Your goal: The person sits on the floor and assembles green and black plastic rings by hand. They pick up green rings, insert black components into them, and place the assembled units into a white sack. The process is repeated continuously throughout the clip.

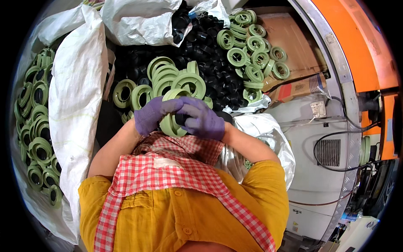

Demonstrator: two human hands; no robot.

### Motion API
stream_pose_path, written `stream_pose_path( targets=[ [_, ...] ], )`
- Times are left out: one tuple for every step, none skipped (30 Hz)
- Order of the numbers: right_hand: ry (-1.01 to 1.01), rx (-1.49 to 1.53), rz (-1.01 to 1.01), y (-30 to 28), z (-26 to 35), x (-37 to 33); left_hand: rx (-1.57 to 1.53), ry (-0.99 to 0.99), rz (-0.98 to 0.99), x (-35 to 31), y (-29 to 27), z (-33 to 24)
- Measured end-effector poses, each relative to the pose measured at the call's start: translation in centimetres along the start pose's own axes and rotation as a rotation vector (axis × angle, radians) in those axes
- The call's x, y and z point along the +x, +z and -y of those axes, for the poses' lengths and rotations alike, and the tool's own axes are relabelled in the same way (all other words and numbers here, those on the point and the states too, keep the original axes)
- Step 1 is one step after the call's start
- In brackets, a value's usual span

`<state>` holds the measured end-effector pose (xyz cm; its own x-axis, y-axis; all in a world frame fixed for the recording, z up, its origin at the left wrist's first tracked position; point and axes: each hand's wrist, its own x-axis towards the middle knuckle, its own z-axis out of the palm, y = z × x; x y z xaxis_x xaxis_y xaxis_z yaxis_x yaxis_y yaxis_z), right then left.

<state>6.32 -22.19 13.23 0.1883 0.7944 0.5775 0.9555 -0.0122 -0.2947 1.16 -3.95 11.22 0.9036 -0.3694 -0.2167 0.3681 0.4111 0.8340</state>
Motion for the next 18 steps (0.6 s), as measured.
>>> stream_pose_path(
  targets=[
    [0.041, 0.036, 0.042, -0.2, -0.2, 0.0, -0.126, -0.048, -0.044, -0.1, 0.7, -0.3],
    [0.245, 0.233, 0.006, 0.5, -1.5, -2.0, 0.018, 0.007, -0.057, 0.0, 0.9, 0.2],
    [0.597, 0.334, -0.108, 1.5, -1.8, -3.0, 0.057, -0.039, -0.126, -0.4, 2.3, -0.4],
    [0.941, 0.436, -0.221, 2.8, -1.6, -3.5, 0.187, 0.091, -0.184, -0.1, 2.2, 1.1],
    [1.285, 0.534, -0.334, 3.6, -1.6, -3.9, 0.318, 0.22, -0.24, 0.9, 1.9, 3.3],
    [1.127, 0.452, -0.133, 3.2, -2.2, -4.8, 0.43, 0.293, -0.278, 1.5, 1.0, 5.3],
    [0.949, 0.37, 0.022, 2.8, -2.7, -5.8, 0.407, 0.313, -0.275, 1.3, 1.1, 5.3],
    [0.879, 0.393, 0.038, 3.2, -3.3, -7.1, 0.384, 0.332, -0.271, 1.3, 1.2, 5.3],
    [0.73, 0.136, 0.136, 3.0, -3.8, -7.4, 0.356, 0.353, -0.267, 1.3, 1.6, 5.3],
    [0.579, -0.131, 0.19, 3.0, -4.3, -7.5, 0.378, 0.356, -0.319, 1.2, 1.9, 4.9],
    [0.505, -0.141, 0.106, 3.0, -4.2, -7.8, 0.306, 0.298, -0.273, 1.1, 2.0, 4.4],
    [0.424, -0.148, 0.03, 2.1, -3.4, -6.2, 0.228, 0.243, -0.235, 1.1, 1.9, 4.1],
    [0.348, -0.156, -0.05, 1.4, -2.6, -5.3, 0.153, 0.185, -0.193, 1.2, 1.9, 3.9],
    [0.469, 0.098, -0.091, 1.5, -2.1, -5.1, 0.201, 0.192, -0.226, 1.4, 1.8, 4.2],
    [0.489, 0.06, -0.103, 1.6, -2.0, -5.2, 0.252, 0.197, -0.253, 1.7, 1.5, 4.6],
    [0.509, 0.023, -0.114, 1.8, -2.0, -5.4, 0.303, 0.202, -0.281, 1.9, 1.3, 5.0],
    [0.528, -0.013, -0.124, 2.1, -2.0, -5.6, 0.354, 0.209, -0.309, 2.0, 1.2, 5.2],
    [0.546, -0.049, -0.131, 2.2, -2.3, -5.9, 0.285, 0.242, -0.327, 2.0, 1.6, 4.9]
  ],
)
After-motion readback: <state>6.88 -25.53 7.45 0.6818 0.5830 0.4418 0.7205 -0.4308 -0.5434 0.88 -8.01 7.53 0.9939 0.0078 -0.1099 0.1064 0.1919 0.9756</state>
